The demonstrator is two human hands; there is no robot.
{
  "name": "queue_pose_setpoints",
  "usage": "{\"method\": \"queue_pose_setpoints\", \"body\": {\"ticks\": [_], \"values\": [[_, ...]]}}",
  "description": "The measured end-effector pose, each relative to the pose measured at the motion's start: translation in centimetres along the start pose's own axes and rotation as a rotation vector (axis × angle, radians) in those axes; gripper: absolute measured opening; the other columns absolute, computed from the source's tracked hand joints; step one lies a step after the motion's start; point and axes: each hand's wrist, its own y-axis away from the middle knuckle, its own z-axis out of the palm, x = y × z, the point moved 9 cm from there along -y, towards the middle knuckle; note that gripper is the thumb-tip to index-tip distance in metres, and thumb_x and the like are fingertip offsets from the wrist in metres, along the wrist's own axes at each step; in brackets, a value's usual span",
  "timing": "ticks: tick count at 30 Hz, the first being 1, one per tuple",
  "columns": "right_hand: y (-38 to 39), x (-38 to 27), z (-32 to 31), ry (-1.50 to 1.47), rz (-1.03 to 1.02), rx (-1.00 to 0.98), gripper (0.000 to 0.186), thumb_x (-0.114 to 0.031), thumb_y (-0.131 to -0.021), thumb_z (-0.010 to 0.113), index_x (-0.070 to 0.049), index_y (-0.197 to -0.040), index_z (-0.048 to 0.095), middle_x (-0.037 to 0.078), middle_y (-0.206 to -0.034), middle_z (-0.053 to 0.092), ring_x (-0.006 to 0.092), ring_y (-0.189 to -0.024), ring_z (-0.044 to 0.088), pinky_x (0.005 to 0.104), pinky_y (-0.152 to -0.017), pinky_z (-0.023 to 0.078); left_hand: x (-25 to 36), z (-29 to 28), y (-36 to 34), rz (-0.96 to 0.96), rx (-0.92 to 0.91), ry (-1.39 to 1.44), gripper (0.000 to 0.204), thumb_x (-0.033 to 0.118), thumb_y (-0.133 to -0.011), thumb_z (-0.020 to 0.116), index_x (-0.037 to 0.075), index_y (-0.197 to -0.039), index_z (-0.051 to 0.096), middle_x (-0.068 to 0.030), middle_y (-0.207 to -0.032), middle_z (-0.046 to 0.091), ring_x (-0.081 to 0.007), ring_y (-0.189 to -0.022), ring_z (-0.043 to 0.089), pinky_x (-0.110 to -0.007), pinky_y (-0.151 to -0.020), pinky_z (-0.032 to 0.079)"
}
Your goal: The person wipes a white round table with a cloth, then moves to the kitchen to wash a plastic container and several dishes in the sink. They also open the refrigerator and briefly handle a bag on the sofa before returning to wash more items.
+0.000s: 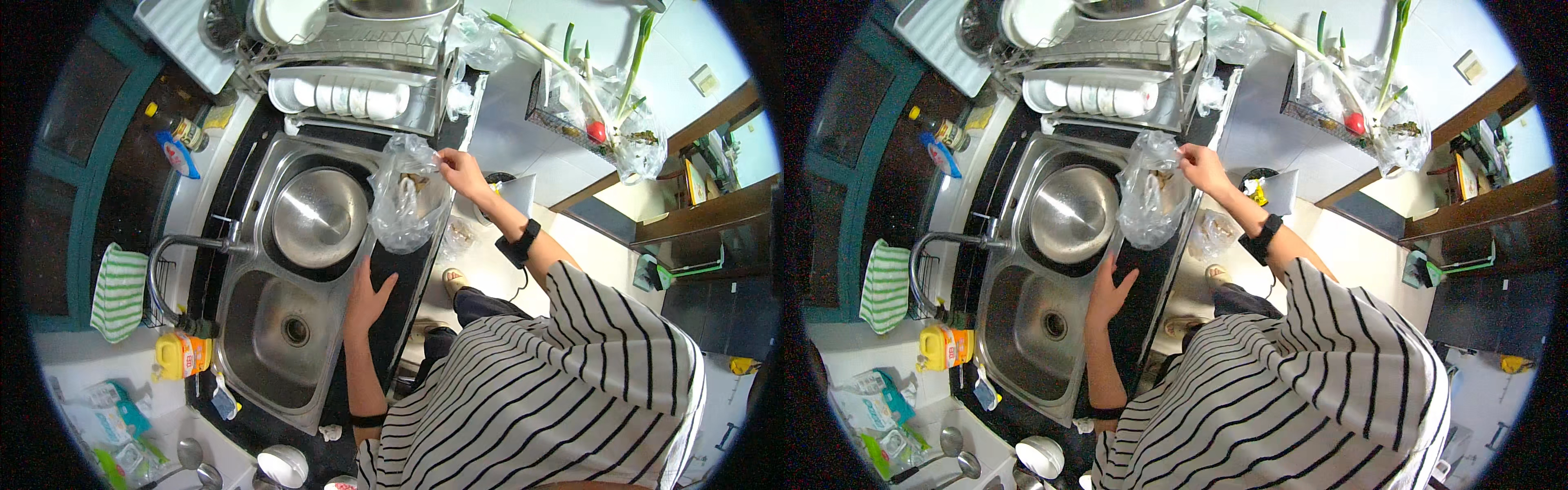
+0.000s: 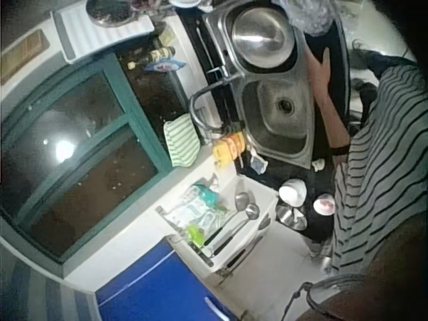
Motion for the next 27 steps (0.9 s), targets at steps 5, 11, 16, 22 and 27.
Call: {"method": "queue_pose_setpoints", "body": {"ticks": [5, 11, 16, 22, 27], "values": [[1.0, 0.5, -0.6, -0.67, -0.039, -0.31, 0.015, -0.009, -0.088, 0.048, -0.002, -0.093, 0.061, 0.0, -0.08, 0.062, 0.0077, -0.07, 0.053, 0.0226, -0.063, 0.044, 1.5, 2.0, -7.2, -0.006, 0.302, 0.015, 0.106, 0.042, -0.069, 0.074, 0.003, -0.142, 0.007, -0.023, -0.144, 0.014, -0.0369, -0.129, 0.028, -0.046, -0.099, 0.033], [4.2, -1.3, -0.5, -0.247, -0.204, -0.58, 0.062, -0.015, -0.08, 0.065, -0.009, -0.134, 0.036, 0.012, -0.133, 0.036, 0.018, -0.094, 0.055, 0.029, -0.079, 0.048, 3.9, 2.1, -10.8, 0.141, 0.346, 0.644, 0.035, -0.002, -0.079, 0.052, -0.003, -0.114, 0.05, -0.0072, -0.098, 0.059, -0.0148, -0.086, 0.056, -0.028, -0.077, 0.045], [6.2, -6.6, -2.7, -0.19, -0.53, -0.385, 0.048, -0.026, -0.069, 0.069, -0.006, -0.111, 0.055, 0.019, -0.108, 0.053, 0.0323, -0.097, 0.053, 0.0401, -0.077, 0.046, 16.3, 3.6, -6.5, 0.512, 0.202, 0.375, 0.034, -0.003, -0.075, 0.051, -0.005, -0.109, 0.053, -0.011, -0.1, 0.06, -0.0192, -0.094, 0.057, -0.032, -0.083, 0.044], [9.9, -4.4, -11.5, -0.441, -0.331, 0.035, 0.028, -0.016, -0.064, 0.063, -0.001, -0.087, 0.06, 0.018, -0.075, 0.062, 0.0324, -0.071, 0.061, 0.0399, -0.061, 0.046, 27.4, 6.8, -0.6, 0.941, 0.206, 0.065, 0.063, 0.028, -0.083, 0.059, -0.006, -0.13, 0.035, -0.0211, -0.133, 0.038, -0.0309, -0.121, 0.04, -0.041, -0.1, 0.033], [16.6, -1.4, -19.0, -0.463, -0.282, 0.21, 0.023, -0.013, -0.071, 0.06, 0.001, -0.089, 0.055, 0.014, -0.074, 0.058, 0.019, -0.066, 0.053, 0.034, -0.059, 0.042, 27.5, 12.8, -0.2, 1.047, 0.105, 0.459, 0.068, 0.035, -0.085, 0.058, -0.004, -0.132, 0.029, -0.0218, -0.135, 0.034, -0.0332, -0.12, 0.041, -0.044, -0.099, 0.033]]}}
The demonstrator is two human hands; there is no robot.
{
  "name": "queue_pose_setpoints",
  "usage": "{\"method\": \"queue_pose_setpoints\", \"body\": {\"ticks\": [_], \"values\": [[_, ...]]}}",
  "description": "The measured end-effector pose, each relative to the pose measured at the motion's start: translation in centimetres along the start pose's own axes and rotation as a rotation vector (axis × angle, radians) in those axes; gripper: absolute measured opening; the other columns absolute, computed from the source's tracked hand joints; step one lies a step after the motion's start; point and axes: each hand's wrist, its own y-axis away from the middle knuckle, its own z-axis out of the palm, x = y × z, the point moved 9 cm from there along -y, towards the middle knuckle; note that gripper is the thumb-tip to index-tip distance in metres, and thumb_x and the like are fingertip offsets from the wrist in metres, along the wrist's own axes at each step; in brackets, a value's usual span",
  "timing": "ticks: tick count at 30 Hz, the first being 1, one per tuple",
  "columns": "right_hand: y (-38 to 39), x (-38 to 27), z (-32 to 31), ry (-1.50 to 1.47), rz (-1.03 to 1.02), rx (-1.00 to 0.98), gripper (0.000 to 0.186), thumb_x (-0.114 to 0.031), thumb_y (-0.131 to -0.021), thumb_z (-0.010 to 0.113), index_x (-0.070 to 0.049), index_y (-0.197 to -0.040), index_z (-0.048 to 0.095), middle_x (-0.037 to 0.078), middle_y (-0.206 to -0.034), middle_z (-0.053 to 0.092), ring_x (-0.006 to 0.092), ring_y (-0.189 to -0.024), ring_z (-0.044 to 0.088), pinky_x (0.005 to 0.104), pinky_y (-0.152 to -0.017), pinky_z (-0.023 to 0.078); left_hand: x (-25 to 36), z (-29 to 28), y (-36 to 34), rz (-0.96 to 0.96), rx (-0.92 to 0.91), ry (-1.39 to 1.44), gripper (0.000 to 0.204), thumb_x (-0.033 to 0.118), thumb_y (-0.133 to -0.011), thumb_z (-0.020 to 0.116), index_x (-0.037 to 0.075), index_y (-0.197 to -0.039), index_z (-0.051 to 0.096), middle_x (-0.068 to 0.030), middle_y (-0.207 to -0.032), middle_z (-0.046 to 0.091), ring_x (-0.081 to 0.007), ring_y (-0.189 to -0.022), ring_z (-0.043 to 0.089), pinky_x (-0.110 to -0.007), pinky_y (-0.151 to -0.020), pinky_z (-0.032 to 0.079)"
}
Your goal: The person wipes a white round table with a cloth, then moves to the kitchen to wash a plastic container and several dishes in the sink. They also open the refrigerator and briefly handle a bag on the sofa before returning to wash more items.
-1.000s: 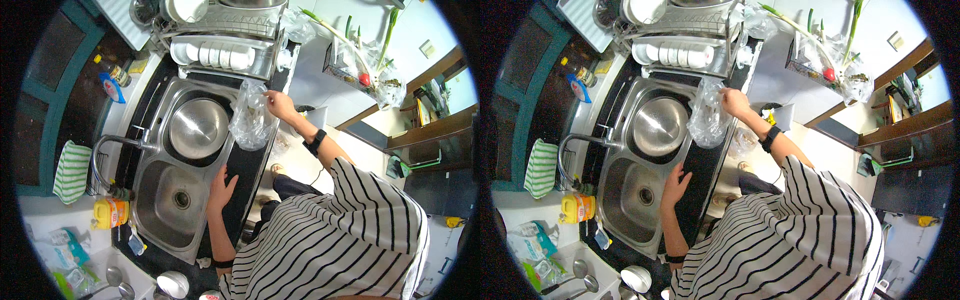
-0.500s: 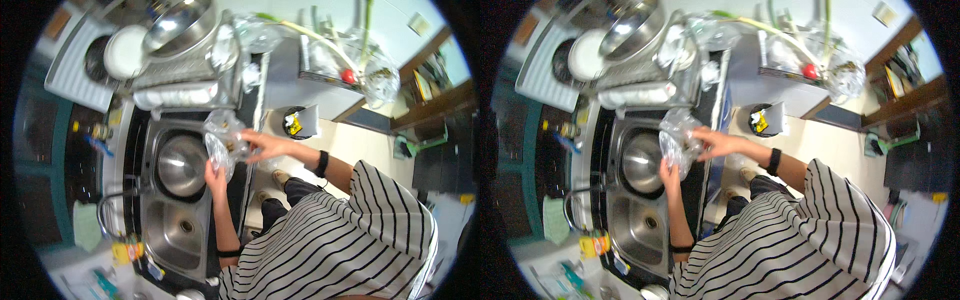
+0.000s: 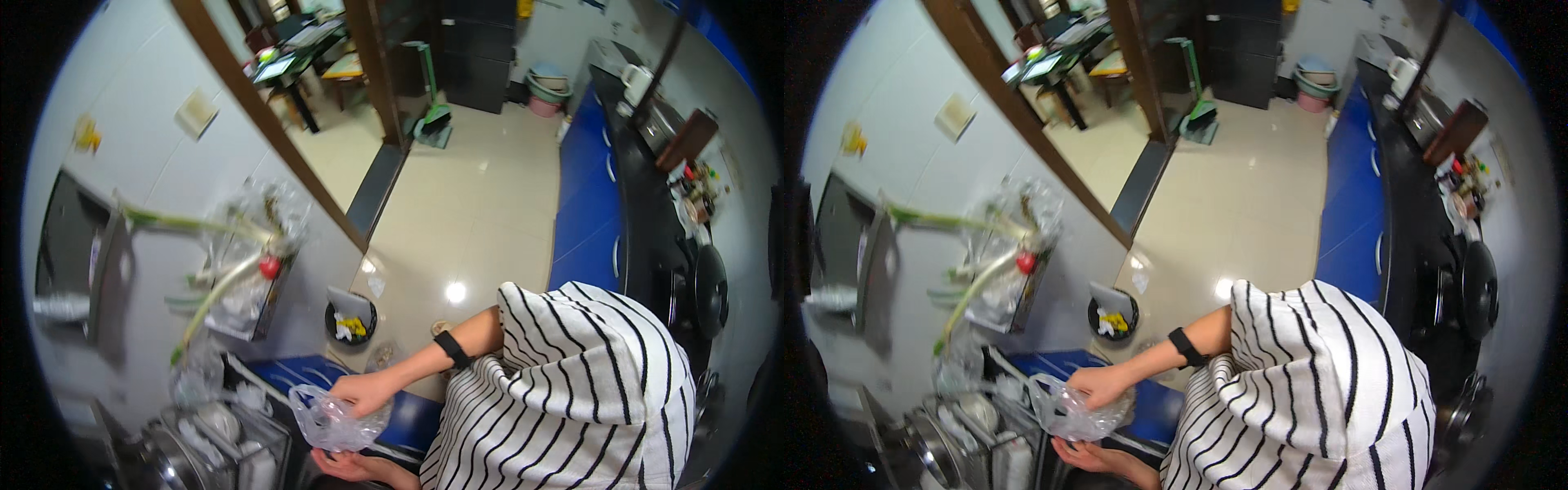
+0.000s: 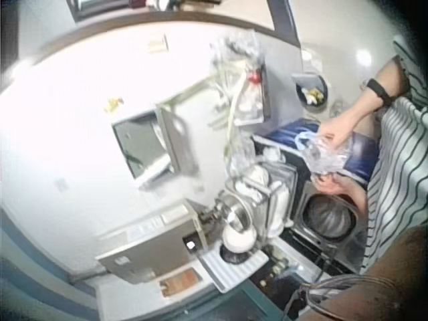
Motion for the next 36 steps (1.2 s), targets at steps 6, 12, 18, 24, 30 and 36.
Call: {"method": "queue_pose_setpoints", "body": {"ticks": [6, 12, 18, 24, 30, 36], "values": [[7.6, -1.2, -17.5, 0.212, 0.205, 0.342, 0.023, -0.012, -0.072, 0.058, 0.002, -0.09, 0.055, 0.01, -0.076, 0.059, 0.0129, -0.07, 0.052, 0.0319, -0.062, 0.043, -8.7, 14.3, -0.3, -0.712, -0.293, 0.871, 0.065, 0.053, -0.088, 0.042, 0.006, -0.132, 0.035, -0.0117, -0.122, 0.048, -0.0219, -0.102, 0.049, -0.033, -0.08, 0.044], [16.8, -6.1, -34.9, 0.045, 0.019, 0.717, 0.023, -0.01, -0.071, 0.056, 0.002, -0.09, 0.056, 0.007, -0.077, 0.06, 0.0127, -0.073, 0.054, 0.0301, -0.065, 0.045, -6.9, 37.5, 4.6, -0.204, -1.009, 0.178, 0.072, 0.008, -0.073, 0.066, 0.002, -0.135, 0.028, -0.0167, -0.132, 0.037, -0.0287, -0.119, 0.039, -0.038, -0.096, 0.036], [22.7, -13.6, -42.0, 0.172, 0.017, 0.242, 0.021, -0.005, -0.064, 0.056, 0.004, -0.083, 0.055, 0.008, -0.068, 0.056, 0.0131, -0.065, 0.051, 0.0324, -0.057, 0.04, -2.4, 55.3, 10.2, -0.922, -1.013, 0.523, 0.053, 0.022, -0.089, 0.054, 0.003, -0.133, 0.032, -0.0116, -0.13, 0.04, -0.0224, -0.113, 0.042, -0.032, -0.095, 0.037], [37.9, -19.7, -60.6, 0.013, 0.181, 0.738, 0.033, -0.008, -0.074, 0.065, 0.001, -0.104, 0.055, 0.009, -0.093, 0.059, 0.0133, -0.08, 0.055, 0.0289, -0.072, 0.046, 10.3, 75.8, 7.3, -0.469, -1.075, 0.488, 0.031, 0.016, -0.086, 0.056, 0.003, -0.114, 0.053, -0.0093, -0.107, 0.058, -0.0208, -0.096, 0.056, -0.031, -0.081, 0.047], [45.1, -20.9, -70.7, 0.567, 0.228, 1.078, 0.089, -0.009, -0.067, 0.07, -0.005, -0.14, 0.02, 0.019, -0.132, 0.036, 0.0297, -0.118, 0.042, 0.0368, -0.099, 0.036, 13.8, 90.9, 7.6, -0.039, -1.237, 0.269, 0.03, 0.018, -0.083, 0.058, 0.001, -0.108, 0.056, -0.0112, -0.104, 0.06, -0.0234, -0.095, 0.058, -0.033, -0.081, 0.047], [42.8, -16.9, -85.6, 0.351, 0.06, 1.251, 0.076, -0.008, -0.067, 0.068, -0.001, -0.133, 0.031, 0.016, -0.122, 0.047, 0.0239, -0.116, 0.044, 0.0336, -0.098, 0.035, 13.3, 103.0, 10.1, 0.85, -1.532, -0.257, 0.026, 0.01, -0.076, 0.06, -0.001, -0.1, 0.06, -0.0183, -0.096, 0.063, -0.0331, -0.091, 0.06, -0.041, -0.082, 0.047]]}}
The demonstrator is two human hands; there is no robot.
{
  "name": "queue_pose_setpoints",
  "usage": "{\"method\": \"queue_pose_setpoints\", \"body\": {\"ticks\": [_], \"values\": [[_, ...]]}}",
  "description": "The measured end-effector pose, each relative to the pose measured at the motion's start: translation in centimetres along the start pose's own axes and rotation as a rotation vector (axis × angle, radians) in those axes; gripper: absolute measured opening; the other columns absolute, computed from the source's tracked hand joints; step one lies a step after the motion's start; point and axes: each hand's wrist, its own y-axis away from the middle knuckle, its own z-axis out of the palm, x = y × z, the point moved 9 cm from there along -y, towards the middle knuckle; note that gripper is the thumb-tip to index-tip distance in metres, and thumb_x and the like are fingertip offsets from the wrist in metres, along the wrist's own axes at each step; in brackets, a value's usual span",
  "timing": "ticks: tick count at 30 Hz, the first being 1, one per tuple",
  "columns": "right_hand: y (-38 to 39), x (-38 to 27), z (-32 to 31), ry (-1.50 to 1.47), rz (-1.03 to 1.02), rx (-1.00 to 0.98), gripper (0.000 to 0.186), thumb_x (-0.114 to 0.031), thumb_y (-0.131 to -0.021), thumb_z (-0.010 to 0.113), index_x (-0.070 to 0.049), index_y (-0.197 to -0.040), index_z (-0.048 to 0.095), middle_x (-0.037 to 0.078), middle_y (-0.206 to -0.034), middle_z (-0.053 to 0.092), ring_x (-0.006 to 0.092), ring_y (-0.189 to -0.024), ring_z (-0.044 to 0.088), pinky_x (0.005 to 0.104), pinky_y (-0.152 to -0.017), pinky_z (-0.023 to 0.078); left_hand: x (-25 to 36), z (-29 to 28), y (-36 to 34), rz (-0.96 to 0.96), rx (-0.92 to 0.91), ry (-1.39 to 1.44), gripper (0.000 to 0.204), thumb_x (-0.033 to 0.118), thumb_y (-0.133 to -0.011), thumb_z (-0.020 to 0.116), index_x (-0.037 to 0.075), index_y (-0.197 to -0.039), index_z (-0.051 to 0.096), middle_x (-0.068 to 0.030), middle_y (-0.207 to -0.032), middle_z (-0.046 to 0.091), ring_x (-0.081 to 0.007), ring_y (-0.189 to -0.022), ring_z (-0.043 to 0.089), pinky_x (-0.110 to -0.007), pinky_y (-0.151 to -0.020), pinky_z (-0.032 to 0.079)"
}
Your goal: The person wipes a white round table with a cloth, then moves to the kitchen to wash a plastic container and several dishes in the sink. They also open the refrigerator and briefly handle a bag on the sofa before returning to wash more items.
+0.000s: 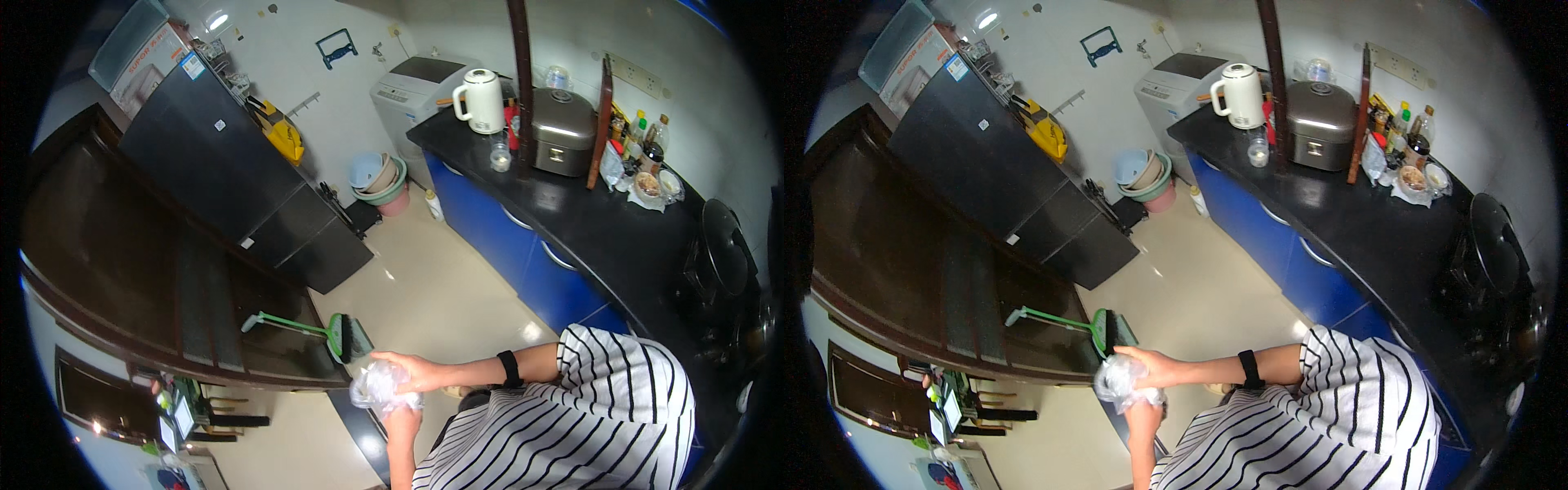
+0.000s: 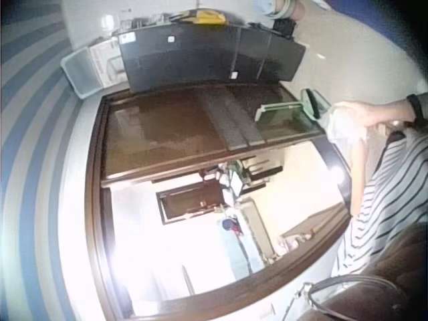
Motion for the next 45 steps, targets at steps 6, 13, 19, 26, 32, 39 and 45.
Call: {"method": "queue_pose_setpoints", "body": {"ticks": [6, 13, 19, 26, 32, 39, 45], "values": [[-9.0, 6.4, -1.3, -0.495, 0.341, -0.051, 0.025, -0.005, -0.067, 0.061, -0.002, -0.091, 0.063, 0.005, -0.089, 0.062, 0.0143, -0.079, 0.057, 0.0264, -0.069, 0.045, -10.5, -2.5, -6.7, -0.13, -0.12, 1.065, 0.022, 0.004, -0.075, 0.057, -0.004, -0.096, 0.06, -0.0074, -0.086, 0.063, -0.0152, -0.079, 0.059, -0.029, -0.071, 0.047], [-16.3, 11.4, -2.6, -0.064, 0.548, -0.221, 0.028, -0.005, -0.074, 0.056, -0.002, -0.101, 0.059, 0.002, -0.094, 0.06, 0.0141, -0.088, 0.053, 0.0294, -0.077, 0.043, -14.5, -7.3, -16.4, 0.04, 0.115, 1.227, 0.058, -0.01, -0.06, 0.055, 0.001, -0.116, 0.045, -0.0095, -0.104, 0.052, -0.0189, -0.1, 0.05, -0.029, -0.082, 0.044], [-28.4, 20.7, -2.8, -0.174, 0.623, -0.371, 0.041, -0.011, -0.073, 0.061, -0.002, -0.112, 0.055, 0.009, -0.104, 0.059, 0.0162, -0.096, 0.053, 0.0302, -0.081, 0.043, -19.7, -9.9, -27.1, 0.308, 0.099, 0.716, 0.045, -0.008, -0.065, 0.057, 0.002, -0.109, 0.054, -0.0122, -0.106, 0.055, -0.0231, -0.099, 0.055, -0.032, -0.083, 0.045], [-44.7, 18.8, -10.9, -0.473, 0.364, 0.065, 0.037, -0.026, -0.09, 0.052, -0.007, -0.121, 0.05, 0.006, -0.12, 0.054, 0.0152, -0.109, 0.052, 0.0306, -0.092, 0.042, -41.5, -15.1, -33.9, -0.182, 0.469, 0.848, 0.026, -0.01, -0.071, 0.048, 0.0, -0.095, 0.054, -0.0078, -0.091, 0.055, -0.0152, -0.086, 0.052, -0.027, -0.077, 0.043], [-48.1, 19.5, -13.2, -0.276, 0.456, 0.019, 0.036, -0.033, -0.088, 0.054, -0.007, -0.114, 0.055, 0.006, -0.109, 0.06, 0.0161, -0.094, 0.059, 0.0303, -0.083, 0.048, -53.9, -24.1, -41.5, -0.338, 0.807, 1.249, 0.035, 0.027, -0.084, 0.05, 0.001, -0.106, 0.056, -0.0103, -0.102, 0.057, -0.0208, -0.092, 0.054, -0.034, -0.08, 0.044], [-42.6, 23.8, -15.6, -0.106, 0.537, 0.36, 0.029, -0.032, -0.087, 0.054, -0.008, -0.103, 0.06, 0.003, -0.093, 0.064, 0.0115, -0.078, 0.061, 0.0267, -0.068, 0.048, -45.5, -24.1, -59.8, -0.022, 0.519, 0.874, 0.034, 0.026, -0.084, 0.049, 0.001, -0.105, 0.056, -0.0101, -0.101, 0.057, -0.0202, -0.091, 0.053, -0.033, -0.08, 0.043], [-36.7, 25.6, -11.8, -0.154, 0.617, 0.58, 0.022, -0.025, -0.089, 0.053, -0.008, -0.1, 0.06, -0.001, -0.088, 0.062, 0.0074, -0.077, 0.059, 0.0231, -0.065, 0.046, -41.5, -23.6, -62.3, 0.132, 0.385, 0.848, 0.032, 0.026, -0.084, 0.049, 0.001, -0.104, 0.055, -0.0099, -0.1, 0.057, -0.0198, -0.09, 0.053, -0.033, -0.079, 0.043]]}}
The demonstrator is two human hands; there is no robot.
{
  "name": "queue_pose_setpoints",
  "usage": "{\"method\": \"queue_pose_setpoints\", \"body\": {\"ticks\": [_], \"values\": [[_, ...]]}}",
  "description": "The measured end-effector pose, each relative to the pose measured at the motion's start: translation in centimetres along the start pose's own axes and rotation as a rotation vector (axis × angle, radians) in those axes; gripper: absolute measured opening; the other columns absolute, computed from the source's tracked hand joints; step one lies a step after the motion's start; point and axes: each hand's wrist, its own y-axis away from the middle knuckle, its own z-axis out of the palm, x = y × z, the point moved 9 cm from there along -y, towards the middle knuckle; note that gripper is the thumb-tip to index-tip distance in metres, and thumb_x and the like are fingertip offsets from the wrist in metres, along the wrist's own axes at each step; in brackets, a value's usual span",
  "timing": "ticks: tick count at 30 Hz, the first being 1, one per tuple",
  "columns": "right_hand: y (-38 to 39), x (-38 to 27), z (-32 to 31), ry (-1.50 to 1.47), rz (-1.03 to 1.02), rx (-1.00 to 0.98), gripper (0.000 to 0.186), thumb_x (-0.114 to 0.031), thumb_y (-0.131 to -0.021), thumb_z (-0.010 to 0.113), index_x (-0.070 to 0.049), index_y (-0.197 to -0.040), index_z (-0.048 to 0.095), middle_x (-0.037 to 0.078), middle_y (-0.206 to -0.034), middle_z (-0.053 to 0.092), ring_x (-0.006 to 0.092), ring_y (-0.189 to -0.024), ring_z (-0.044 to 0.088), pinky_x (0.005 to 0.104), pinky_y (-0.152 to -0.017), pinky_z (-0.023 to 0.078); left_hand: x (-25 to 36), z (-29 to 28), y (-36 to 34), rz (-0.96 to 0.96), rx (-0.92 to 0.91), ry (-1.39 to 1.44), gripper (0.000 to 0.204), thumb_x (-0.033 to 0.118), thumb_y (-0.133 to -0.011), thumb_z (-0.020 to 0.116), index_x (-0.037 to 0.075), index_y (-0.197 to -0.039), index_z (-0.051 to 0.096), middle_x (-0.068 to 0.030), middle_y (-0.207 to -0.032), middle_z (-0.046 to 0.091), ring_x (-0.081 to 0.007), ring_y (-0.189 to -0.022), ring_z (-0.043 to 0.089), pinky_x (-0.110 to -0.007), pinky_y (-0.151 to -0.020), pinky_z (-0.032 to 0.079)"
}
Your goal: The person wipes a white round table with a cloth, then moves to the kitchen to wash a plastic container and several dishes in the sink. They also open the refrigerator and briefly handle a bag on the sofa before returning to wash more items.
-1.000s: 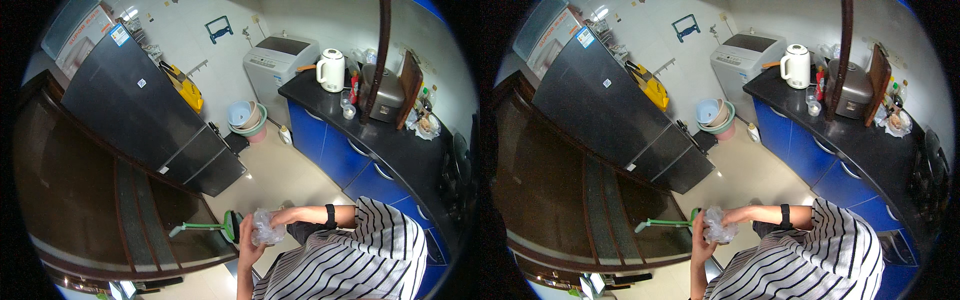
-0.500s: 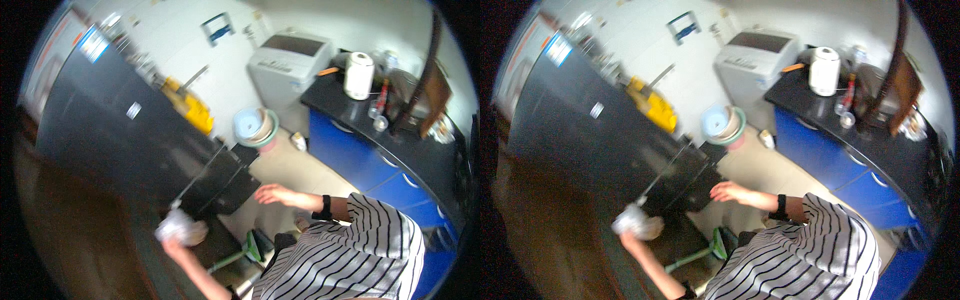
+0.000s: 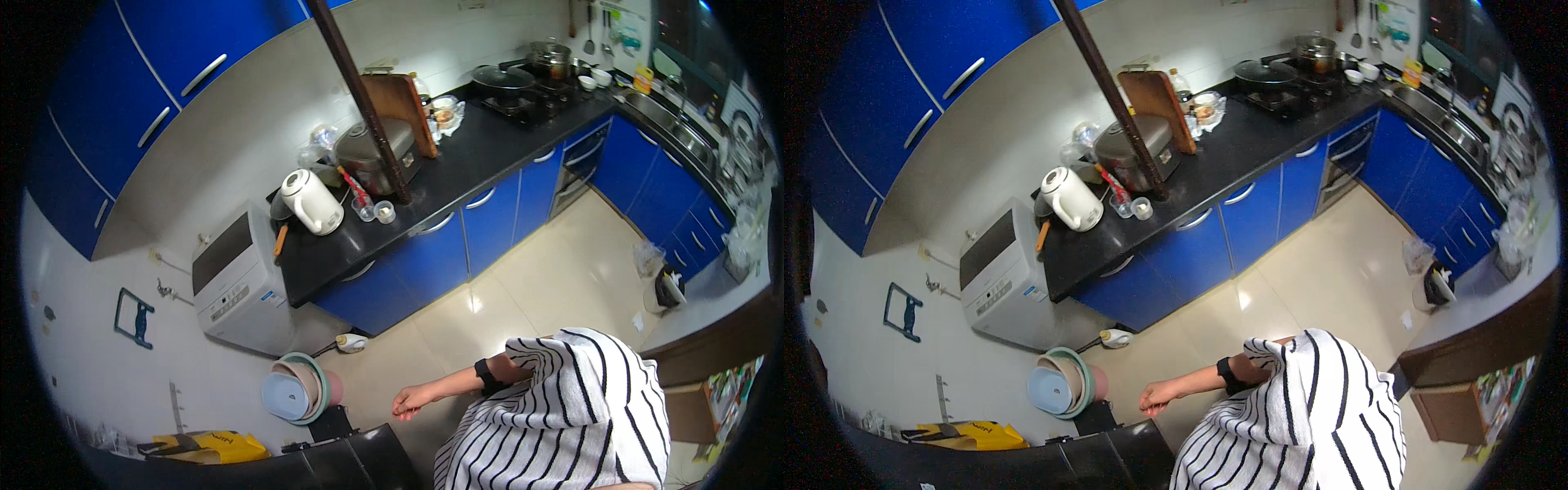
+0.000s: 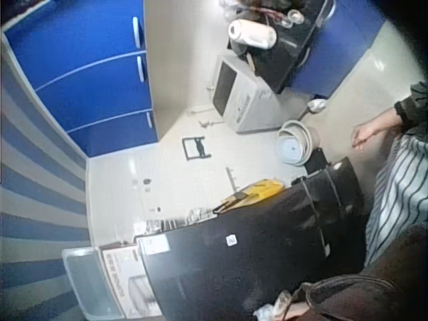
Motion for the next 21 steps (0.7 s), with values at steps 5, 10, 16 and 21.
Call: {"method": "queue_pose_setpoints", "body": {"ticks": [5, 10, 16, 21], "values": [[2.6, 2.5, -2.4, -0.008, 0.012, 0.225, 0.02, -0.025, -0.085, 0.056, -0.008, -0.093, 0.061, 0.002, -0.083, 0.064, 0.0095, -0.069, 0.06, 0.0253, -0.057, 0.046, 1.3, 2.9, 0.2, 0.029, -0.064, -0.001, 0.032, 0.026, -0.084, 0.049, 0.001, -0.103, 0.055, -0.0097, -0.1, 0.056, -0.0194, -0.089, 0.053, -0.033, -0.079, 0.043], [2.8, 2.4, 0.2, 0.021, -0.077, 0.049, 0.022, -0.024, -0.084, 0.056, -0.007, -0.096, 0.061, 0.004, -0.083, 0.063, 0.0119, -0.07, 0.06, 0.0262, -0.057, 0.045, 4.0, 5.9, 0.3, 0.076, -0.141, -0.023, 0.031, 0.025, -0.084, 0.048, 0.001, -0.102, 0.055, -0.0095, -0.099, 0.056, -0.0191, -0.089, 0.053, -0.033, -0.078, 0.043], [3.2, 0.9, 2.0, 0.047, -0.134, 0.024, 0.018, -0.023, -0.083, 0.056, -0.008, -0.093, 0.06, 0.004, -0.081, 0.062, 0.0119, -0.067, 0.059, 0.0261, -0.054, 0.042, 7.4, 6.5, 0.9, 0.099, -0.147, -0.06, 0.03, 0.025, -0.084, 0.048, 0.001, -0.1, 0.055, -0.0093, -0.098, 0.056, -0.0186, -0.088, 0.052, -0.033, -0.078, 0.043], [4.2, 0.3, 1.4, 0.084, -0.195, 0.0, 0.022, -0.026, -0.085, 0.056, -0.007, -0.095, 0.061, 0.003, -0.083, 0.063, 0.011, -0.069, 0.059, 0.0261, -0.057, 0.046, 5.6, 1.0, 1.7, 0.064, -0.044, -0.051, 0.029, 0.024, -0.084, 0.048, 0.001, -0.099, 0.055, -0.0091, -0.098, 0.055, -0.0183, -0.087, 0.052, -0.032, -0.077, 0.043]]}}
